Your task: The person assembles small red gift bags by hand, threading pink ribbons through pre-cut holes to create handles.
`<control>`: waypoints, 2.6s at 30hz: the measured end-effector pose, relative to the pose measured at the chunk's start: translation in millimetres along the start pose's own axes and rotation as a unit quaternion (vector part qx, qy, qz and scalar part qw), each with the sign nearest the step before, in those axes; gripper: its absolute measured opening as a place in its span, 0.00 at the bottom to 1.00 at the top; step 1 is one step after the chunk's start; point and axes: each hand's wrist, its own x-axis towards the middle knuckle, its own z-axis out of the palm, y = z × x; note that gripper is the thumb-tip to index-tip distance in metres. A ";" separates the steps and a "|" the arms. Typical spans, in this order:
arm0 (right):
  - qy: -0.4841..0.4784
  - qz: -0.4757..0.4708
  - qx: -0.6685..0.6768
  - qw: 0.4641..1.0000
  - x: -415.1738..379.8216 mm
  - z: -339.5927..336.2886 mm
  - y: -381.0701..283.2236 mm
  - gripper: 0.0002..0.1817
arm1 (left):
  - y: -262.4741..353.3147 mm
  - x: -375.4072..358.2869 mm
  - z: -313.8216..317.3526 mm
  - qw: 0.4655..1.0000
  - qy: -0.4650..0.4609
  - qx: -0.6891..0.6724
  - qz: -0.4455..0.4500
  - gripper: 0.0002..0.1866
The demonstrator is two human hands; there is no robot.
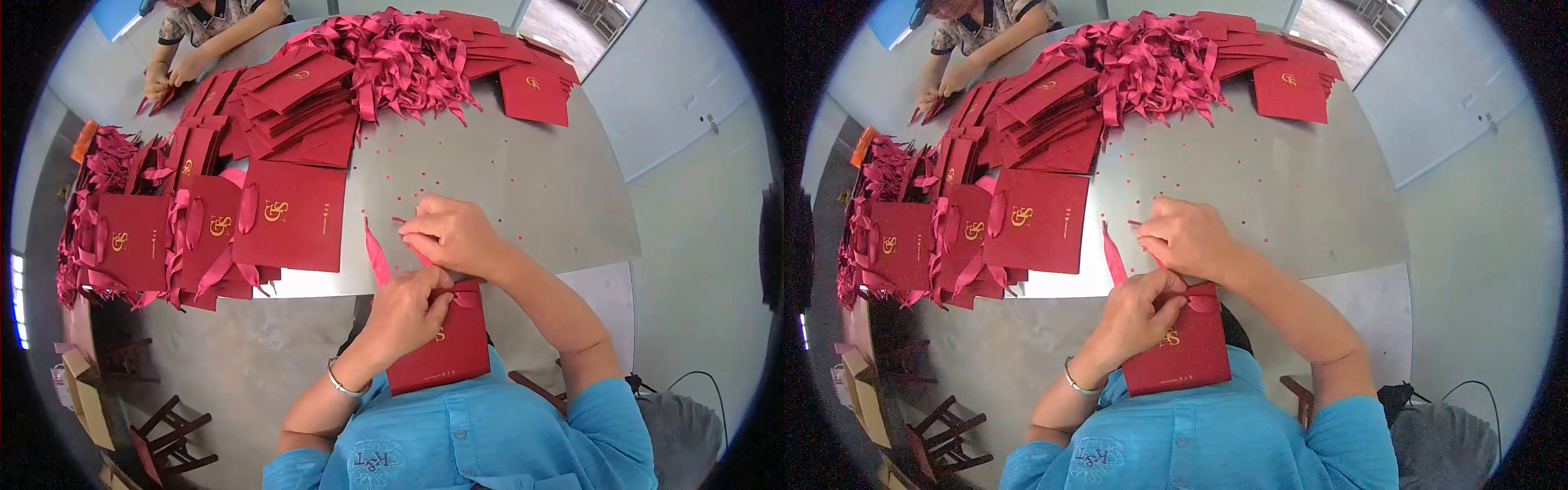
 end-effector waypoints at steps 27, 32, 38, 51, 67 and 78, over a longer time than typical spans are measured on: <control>-0.027 0.224 0.291 0.930 11.2 -25.0 33.7 0.07 | 7.0 4.2 -1.4 0.998 -0.018 0.054 -0.001 0.12; 0.026 0.234 0.238 0.942 0.8 -18.1 43.6 0.06 | 5.9 3.8 -1.2 0.999 -0.015 0.049 -0.001 0.13; -0.026 0.276 0.019 0.960 10.0 -24.1 25.7 0.11 | 6.1 4.1 -1.2 0.999 -0.016 0.046 0.005 0.12; 0.007 0.286 -0.048 0.957 10.6 -24.4 19.9 0.17 | 5.9 4.3 -2.1 0.999 -0.022 0.044 -0.001 0.12; -0.065 0.325 -0.036 0.943 13.9 -28.4 15.1 0.13 | 2.3 3.0 0.1 0.999 -0.006 0.039 0.028 0.09; -0.104 0.372 0.018 0.922 17.2 -35.4 7.9 0.11 | 1.0 3.5 -0.3 0.999 -0.014 0.035 0.026 0.09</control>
